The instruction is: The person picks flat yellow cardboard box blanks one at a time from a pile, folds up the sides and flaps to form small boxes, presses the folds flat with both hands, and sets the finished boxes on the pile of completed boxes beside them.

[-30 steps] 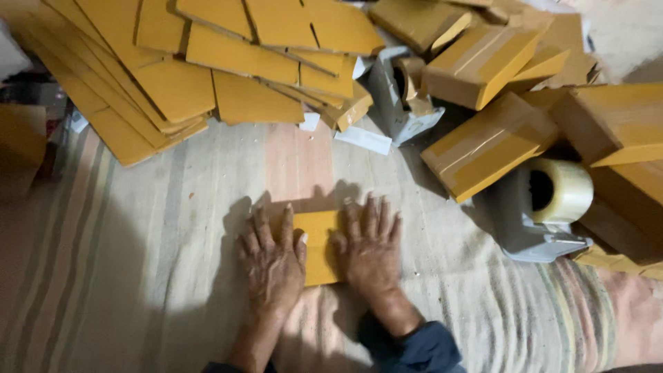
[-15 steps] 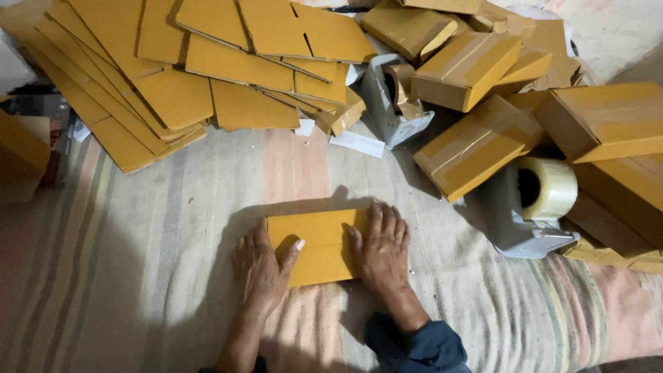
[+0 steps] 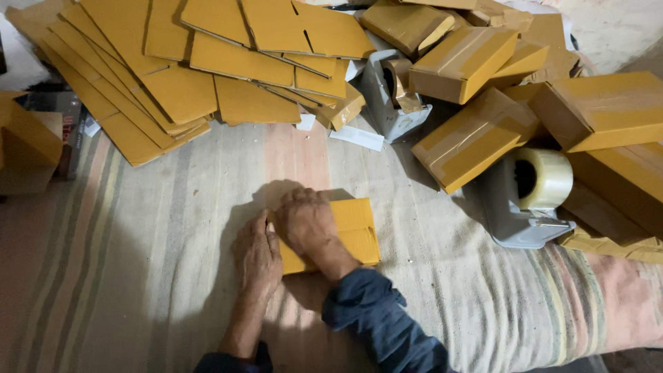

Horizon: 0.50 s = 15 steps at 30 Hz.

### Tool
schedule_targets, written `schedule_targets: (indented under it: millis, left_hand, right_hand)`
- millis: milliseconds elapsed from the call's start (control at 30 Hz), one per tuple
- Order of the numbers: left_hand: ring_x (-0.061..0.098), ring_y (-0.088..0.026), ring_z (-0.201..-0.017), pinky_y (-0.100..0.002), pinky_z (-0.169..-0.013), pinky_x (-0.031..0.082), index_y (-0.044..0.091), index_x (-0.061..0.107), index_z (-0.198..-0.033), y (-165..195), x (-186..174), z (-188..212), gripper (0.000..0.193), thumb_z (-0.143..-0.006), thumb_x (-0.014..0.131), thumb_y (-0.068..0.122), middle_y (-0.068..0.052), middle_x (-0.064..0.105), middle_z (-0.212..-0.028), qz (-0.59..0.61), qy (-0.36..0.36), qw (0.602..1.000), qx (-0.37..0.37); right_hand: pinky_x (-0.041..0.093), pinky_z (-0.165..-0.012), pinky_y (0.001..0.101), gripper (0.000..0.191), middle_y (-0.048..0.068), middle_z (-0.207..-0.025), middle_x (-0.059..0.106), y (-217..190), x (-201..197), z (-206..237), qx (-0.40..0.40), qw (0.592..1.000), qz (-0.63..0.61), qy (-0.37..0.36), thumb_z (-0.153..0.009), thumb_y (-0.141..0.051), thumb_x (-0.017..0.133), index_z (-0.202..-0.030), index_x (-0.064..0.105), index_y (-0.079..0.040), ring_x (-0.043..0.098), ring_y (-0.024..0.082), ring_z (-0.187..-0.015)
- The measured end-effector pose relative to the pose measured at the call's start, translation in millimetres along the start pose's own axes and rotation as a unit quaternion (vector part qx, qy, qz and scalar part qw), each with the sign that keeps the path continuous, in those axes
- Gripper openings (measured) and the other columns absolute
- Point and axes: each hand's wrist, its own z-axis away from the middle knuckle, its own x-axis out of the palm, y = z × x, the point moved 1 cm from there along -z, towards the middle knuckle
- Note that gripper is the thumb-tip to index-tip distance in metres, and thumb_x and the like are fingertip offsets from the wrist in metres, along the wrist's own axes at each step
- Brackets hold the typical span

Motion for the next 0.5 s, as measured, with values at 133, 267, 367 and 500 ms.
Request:
schedule_targets:
  millis: [133, 267, 367, 500]
  left_hand:
    - [0.054, -0.039, -0.124, -0.054, -0.107, 0.041, 0.006, 0.050, -0.146, 0.3, 3.1, 0.8, 0.047, -0.101, 0.049, 0.020, -0.021, 0.060, -0.132, -0.014, -0.019, 0.999, -0.033]
    - [0.052, -0.038, -0.127, -0.055, -0.109, 0.038, 0.007, 0.046, -0.149, 5.0, -1.2, 0.7, 0.050, -0.101, 0.049, 0.019, -0.020, 0.057, -0.138, -0.021, -0.033, 0.998, -0.043]
    - [0.048, -0.037, -0.133, -0.054, -0.113, 0.034, 0.009, 0.040, -0.155, 19.3, -8.9, -1.2, 0.057, -0.100, 0.049, 0.022, -0.019, 0.050, -0.147, -0.036, -0.057, 0.997, -0.048]
    - [0.035, -0.039, -0.144, -0.062, -0.114, 0.017, 0.014, 0.043, -0.145, 63.1, -12.8, -5.6, 0.055, -0.095, 0.049, 0.037, -0.017, 0.044, -0.156, -0.242, 0.061, 0.959, 0.133]
  right_hand:
    - [0.048, -0.094, 0.0469, 0.041, 0.020, -0.111, 0.070, 50.2, 3.9, 10.8, 0.059, 0.998, 0.002, -0.029, -0.104, -0.039, 0.046, -0.111, 0.066, -0.004, 0.066, 0.034, -0.103]
    - [0.046, -0.094, 0.0491, 0.034, 0.019, -0.111, 0.070, 92.7, -0.3, 37.8, 0.088, 0.991, -0.025, 0.100, -0.102, -0.032, 0.049, -0.106, 0.069, -0.005, 0.064, 0.037, -0.104]
    - [0.044, -0.094, 0.0521, 0.034, 0.019, -0.110, 0.068, 91.9, -5.2, 53.5, 0.166, 0.981, -0.028, 0.094, -0.101, -0.032, 0.049, -0.108, 0.067, -0.004, 0.060, 0.037, -0.106]
    - [0.033, -0.111, 0.0558, 0.045, 0.026, -0.132, 0.057, 56.9, -9.7, 66.4, 0.122, 0.980, 0.053, 0.151, -0.100, -0.035, 0.048, -0.125, 0.061, 0.000, 0.048, 0.042, -0.128]
